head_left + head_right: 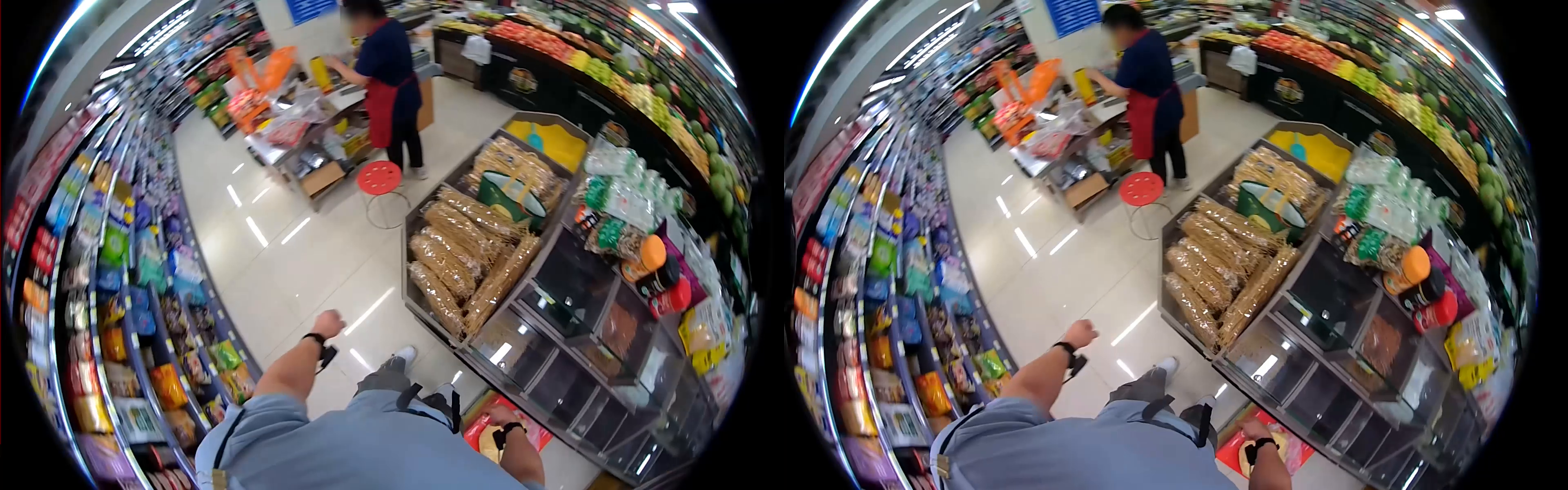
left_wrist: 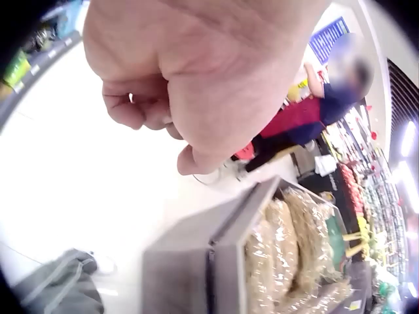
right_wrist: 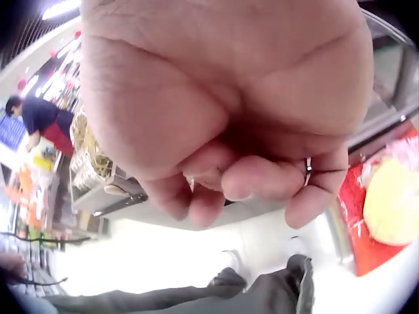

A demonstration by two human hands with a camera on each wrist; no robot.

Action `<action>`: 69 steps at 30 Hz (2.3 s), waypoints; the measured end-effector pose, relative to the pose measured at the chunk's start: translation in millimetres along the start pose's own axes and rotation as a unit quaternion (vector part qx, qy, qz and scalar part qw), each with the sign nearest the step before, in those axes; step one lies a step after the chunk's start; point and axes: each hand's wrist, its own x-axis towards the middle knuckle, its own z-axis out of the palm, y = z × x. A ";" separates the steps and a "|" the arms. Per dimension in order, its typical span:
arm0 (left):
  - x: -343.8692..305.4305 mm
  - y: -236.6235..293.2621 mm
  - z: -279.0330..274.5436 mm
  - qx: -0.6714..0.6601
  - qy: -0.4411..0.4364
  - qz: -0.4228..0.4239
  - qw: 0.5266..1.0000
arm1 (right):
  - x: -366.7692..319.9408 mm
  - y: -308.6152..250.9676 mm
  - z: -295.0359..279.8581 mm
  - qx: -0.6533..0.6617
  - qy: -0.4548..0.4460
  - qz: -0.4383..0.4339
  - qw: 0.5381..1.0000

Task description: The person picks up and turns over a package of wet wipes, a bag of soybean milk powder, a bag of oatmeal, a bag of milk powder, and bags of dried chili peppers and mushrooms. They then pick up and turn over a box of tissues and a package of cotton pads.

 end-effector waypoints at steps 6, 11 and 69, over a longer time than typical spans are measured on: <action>-236.3 -140.9 32.4 0.050 -0.032 -0.201 0.978 | 42.2 -61.2 -66.5 0.018 -0.130 0.305 0.943; -386.3 -127.0 154.6 -0.111 -0.119 -0.329 0.930 | 124.7 -70.9 -26.8 -0.165 -0.147 0.119 0.968; -303.8 -334.2 -104.5 -0.464 0.323 -0.564 0.601 | 667.6 -732.4 555.3 -0.454 -0.474 -0.277 0.702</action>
